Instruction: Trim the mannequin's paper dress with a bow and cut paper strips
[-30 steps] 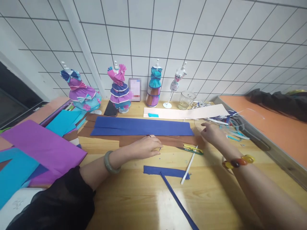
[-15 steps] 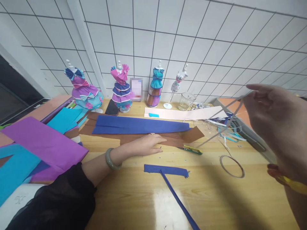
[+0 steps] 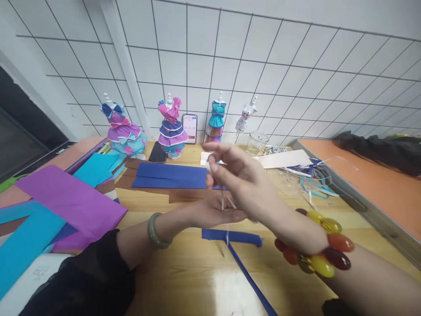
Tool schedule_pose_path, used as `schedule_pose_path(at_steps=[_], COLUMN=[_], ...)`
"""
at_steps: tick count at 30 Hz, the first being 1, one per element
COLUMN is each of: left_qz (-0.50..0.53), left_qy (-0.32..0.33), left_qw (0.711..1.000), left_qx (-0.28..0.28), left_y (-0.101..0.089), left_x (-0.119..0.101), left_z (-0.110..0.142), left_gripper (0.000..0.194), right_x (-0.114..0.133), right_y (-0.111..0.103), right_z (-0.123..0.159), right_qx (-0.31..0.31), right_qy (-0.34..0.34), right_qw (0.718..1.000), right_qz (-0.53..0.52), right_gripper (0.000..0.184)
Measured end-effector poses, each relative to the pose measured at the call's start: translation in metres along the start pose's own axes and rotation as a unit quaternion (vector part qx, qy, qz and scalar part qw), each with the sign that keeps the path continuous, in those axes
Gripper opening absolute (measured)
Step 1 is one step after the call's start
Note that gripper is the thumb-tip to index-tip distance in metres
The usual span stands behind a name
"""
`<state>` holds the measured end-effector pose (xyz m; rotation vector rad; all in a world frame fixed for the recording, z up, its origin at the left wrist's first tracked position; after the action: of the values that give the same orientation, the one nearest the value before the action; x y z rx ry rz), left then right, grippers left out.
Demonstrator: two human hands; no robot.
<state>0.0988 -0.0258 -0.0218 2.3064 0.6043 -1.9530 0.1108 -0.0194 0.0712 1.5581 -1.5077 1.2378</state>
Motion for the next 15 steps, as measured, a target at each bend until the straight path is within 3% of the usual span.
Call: schedule_pose_path(at_steps=[3, 7, 9, 12, 15], left_qz=[0.180, 0.282, 0.328, 0.370, 0.347], left_qy=[-0.026, -0.038, -0.022, 0.008, 0.024], left_qw=[0.980, 0.959, 0.942, 0.918, 0.906], left_qx=[0.080, -0.020, -0.061, -0.140, -0.241], left_y=[0.009, -0.022, -0.037, -0.058, -0.078], left_x=[0.007, 0.017, 0.017, 0.017, 0.026], left_z=[0.001, 0.002, 0.002, 0.004, 0.008], left_gripper=[0.031, 0.025, 0.023, 0.021, 0.019], right_x=[-0.005, -0.017, -0.030, -0.063, -0.088], right_y=[-0.038, -0.105, -0.120, -0.103, -0.060], right_z=[-0.020, -0.024, -0.014, 0.004, 0.022], right_qx=[-0.070, -0.183, -0.218, -0.173, -0.067], right_qy=[-0.030, -0.057, -0.064, -0.021, -0.015], right_qw=[0.997, 0.979, 0.969, 0.973, 0.976], right_qz=[0.011, 0.073, 0.100, 0.153, 0.205], right_gripper=[0.027, 0.026, 0.023, 0.019, 0.019])
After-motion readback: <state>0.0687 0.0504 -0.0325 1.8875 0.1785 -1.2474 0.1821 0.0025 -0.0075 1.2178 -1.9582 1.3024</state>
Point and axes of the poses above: each hand's wrist, its own z-axis away from the middle knuckle, its own y-axis out of the palm, x = y × z, the point moved 8 cm from there along -z, towards the middle knuckle, and after that the axes turned 4 degrees about x, right-handed, at the moved point
